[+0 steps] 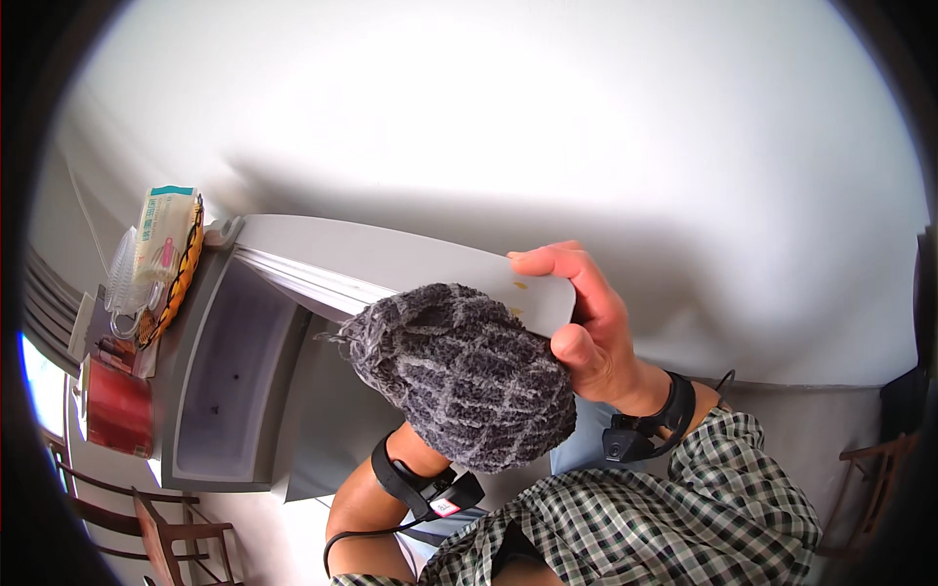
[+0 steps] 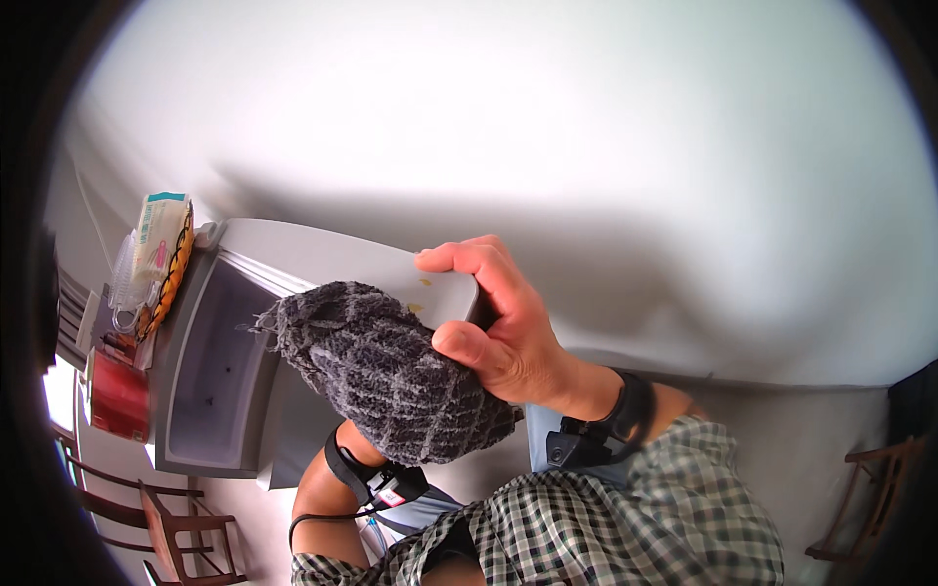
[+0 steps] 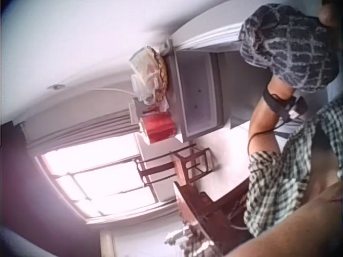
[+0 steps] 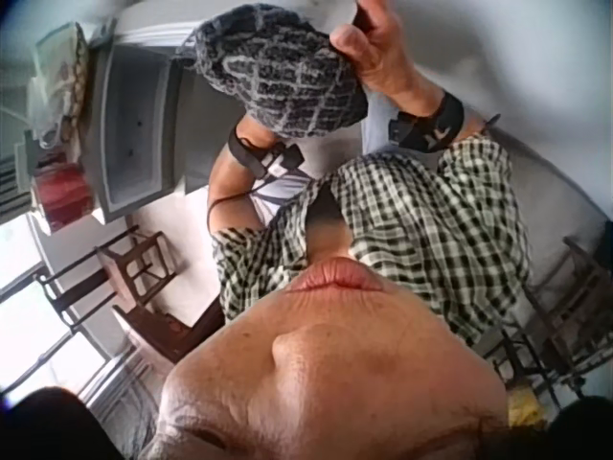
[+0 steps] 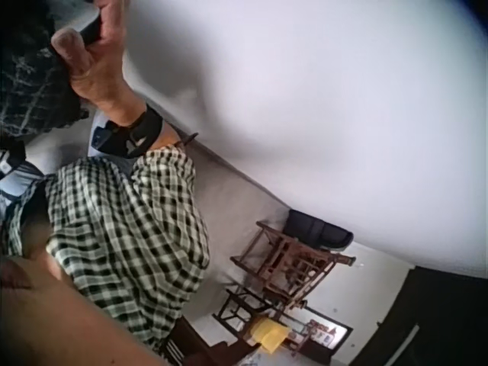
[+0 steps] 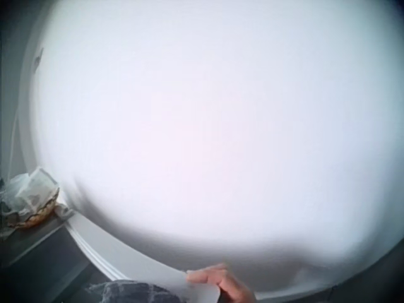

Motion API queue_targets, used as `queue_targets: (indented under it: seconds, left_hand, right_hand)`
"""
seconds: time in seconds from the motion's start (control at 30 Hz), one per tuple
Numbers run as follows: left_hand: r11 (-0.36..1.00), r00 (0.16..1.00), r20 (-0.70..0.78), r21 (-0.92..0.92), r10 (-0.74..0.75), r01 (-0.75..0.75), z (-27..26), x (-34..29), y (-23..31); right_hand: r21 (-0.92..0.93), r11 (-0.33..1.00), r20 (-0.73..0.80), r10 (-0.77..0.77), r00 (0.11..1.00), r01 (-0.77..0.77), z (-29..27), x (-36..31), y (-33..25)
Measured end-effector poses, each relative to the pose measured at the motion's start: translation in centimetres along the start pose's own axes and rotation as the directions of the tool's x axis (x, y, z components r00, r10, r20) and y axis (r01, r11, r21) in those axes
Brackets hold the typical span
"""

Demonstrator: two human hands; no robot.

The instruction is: Cleaning the interior and exterior of a small refrigerator with a cloth.

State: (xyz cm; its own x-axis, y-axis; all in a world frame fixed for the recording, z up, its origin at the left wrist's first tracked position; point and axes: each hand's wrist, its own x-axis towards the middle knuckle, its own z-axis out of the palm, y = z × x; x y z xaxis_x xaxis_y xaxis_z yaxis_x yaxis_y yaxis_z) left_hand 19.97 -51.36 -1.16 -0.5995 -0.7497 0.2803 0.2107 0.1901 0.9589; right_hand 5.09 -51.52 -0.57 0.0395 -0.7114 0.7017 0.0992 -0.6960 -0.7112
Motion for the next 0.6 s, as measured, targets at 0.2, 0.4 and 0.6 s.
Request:
queue_targets:
  seconds: [0.2,0.4,0.6]
  left_hand:
    - [0.985,0.999,-0.008,0.164,-0.052,0.053,-1.9,-1.3,0.5]
    - [0.939,0.995,-0.098,0.341,-0.004,0.038,-4.1,-1.8,0.7]
    - [0.848,0.949,-0.278,0.53,0.149,0.022,-7.6,-1.8,0.3]
  right_hand:
    - [-0.021,0.998,0.005,-0.064,0.998,0.064,-0.2,0.1,0.0]
    - [0.031,0.998,-0.036,0.046,0.998,-0.045,0.0,0.0,-0.2]
    - [0.253,0.962,-0.054,0.117,0.992,-0.1,0.4,0.3,-0.4]
